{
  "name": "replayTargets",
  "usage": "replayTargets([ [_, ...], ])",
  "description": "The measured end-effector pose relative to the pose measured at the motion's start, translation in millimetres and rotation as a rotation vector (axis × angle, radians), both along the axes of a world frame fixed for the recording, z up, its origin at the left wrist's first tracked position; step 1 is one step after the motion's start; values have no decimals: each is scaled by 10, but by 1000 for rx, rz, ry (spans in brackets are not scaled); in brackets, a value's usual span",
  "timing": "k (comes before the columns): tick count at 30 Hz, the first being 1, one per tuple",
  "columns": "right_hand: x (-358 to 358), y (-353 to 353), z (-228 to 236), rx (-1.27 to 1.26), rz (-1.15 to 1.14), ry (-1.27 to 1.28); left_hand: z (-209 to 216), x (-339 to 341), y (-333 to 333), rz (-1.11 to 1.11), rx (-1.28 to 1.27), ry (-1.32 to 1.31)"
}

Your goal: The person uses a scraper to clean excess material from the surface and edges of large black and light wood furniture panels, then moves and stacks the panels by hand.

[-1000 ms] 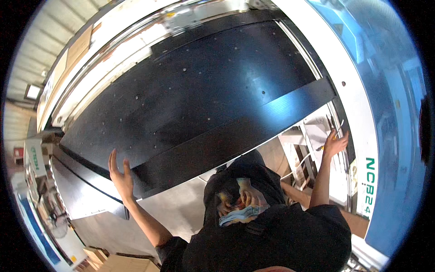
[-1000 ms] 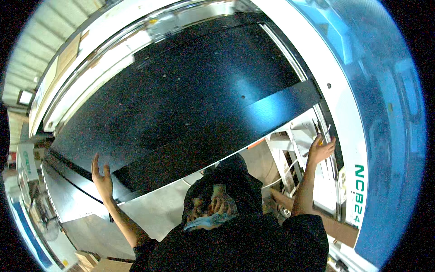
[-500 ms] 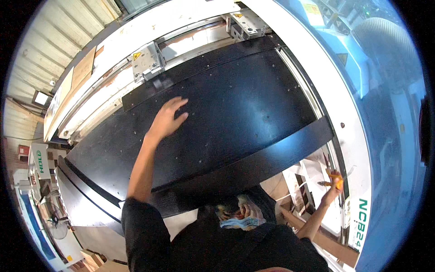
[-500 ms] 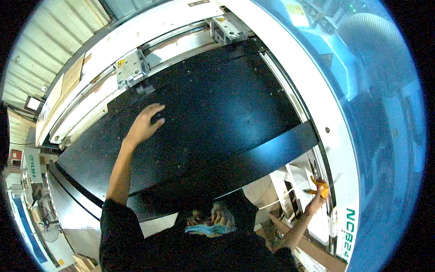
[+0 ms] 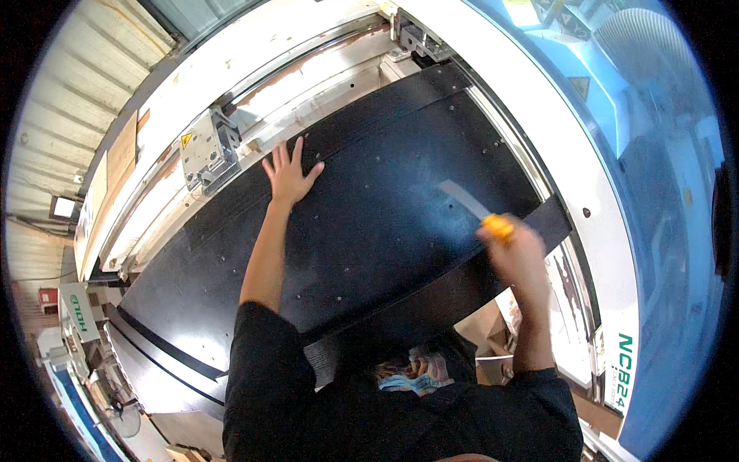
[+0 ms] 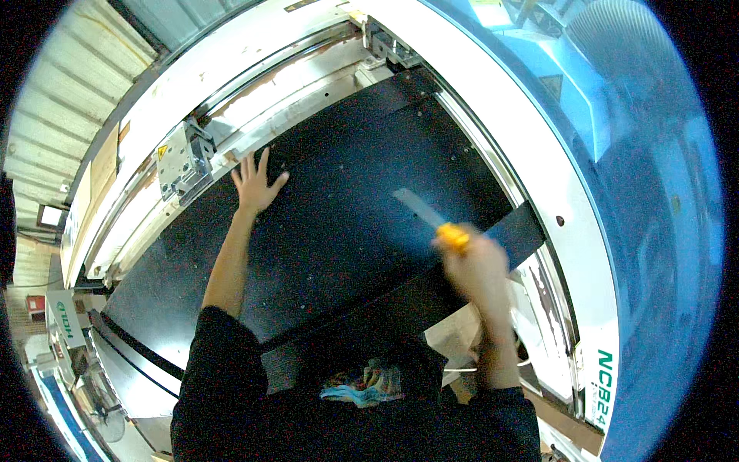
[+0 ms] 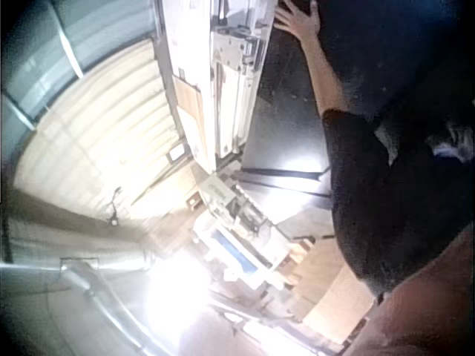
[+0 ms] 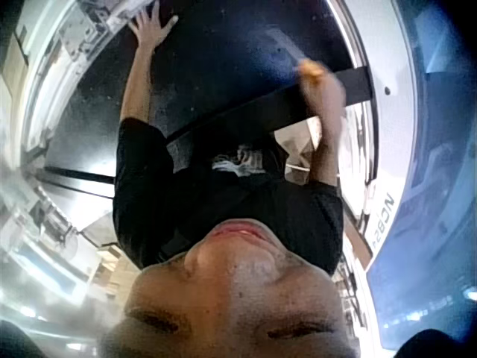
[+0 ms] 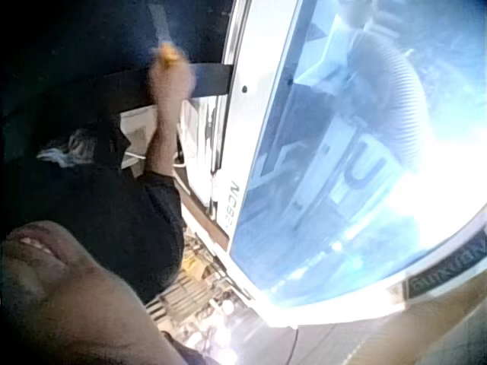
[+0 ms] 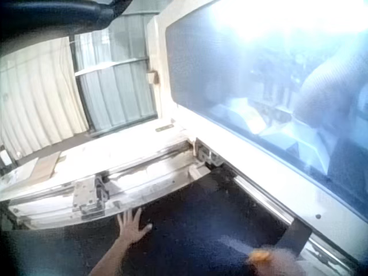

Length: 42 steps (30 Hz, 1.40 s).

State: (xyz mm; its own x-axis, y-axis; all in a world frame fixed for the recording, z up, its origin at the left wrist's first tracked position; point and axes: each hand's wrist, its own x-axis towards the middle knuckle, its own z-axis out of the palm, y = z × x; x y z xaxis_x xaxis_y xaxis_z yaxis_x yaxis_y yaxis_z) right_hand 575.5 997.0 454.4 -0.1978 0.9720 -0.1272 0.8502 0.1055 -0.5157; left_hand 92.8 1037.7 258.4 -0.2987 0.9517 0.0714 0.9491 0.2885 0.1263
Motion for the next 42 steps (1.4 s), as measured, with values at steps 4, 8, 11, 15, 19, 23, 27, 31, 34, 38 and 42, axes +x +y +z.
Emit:
replayTargets([
  [4, 461, 104, 64, 79, -284, -107, 79, -27, -745, -72, 23, 39],
  [8, -94, -332, -65, -243, 271, 191, 91, -27, -1150, -108, 44, 58],
  [11, 124, -418, -139, -192, 9, 171, 104, -21, -1338, -126, 50, 14],
  [15, 1597, -311, -432, 101, -524, 48, 65, 35, -1394, -108, 26, 56],
  [19, 2433, -571, -1265, 369, -579, -52, 460, 144, -1379, -209, 82, 111],
  [23, 3123, -1145, -2365, 319, -839, -120, 419, 212, -1242, -302, 164, 67],
  [27, 3089, -1380, -2515, 307, -843, -357, 270, 121, -1257, -426, -5, 81],
  [31, 2444, -1150, -1422, 817, -709, 79, 526, 86, -1770, -369, -45, 50],
  [34, 2361, -753, -992, 677, -565, 301, 1074, 132, -2211, -419, 68, 128],
  [38, 1353, -430, -189, 112, -191, 801, 1624, 148, -3010, -442, 207, 240],
  [42, 776, -331, 18, -188, -30, 795, 1906, 168, -3762, -447, 270, 268],
])
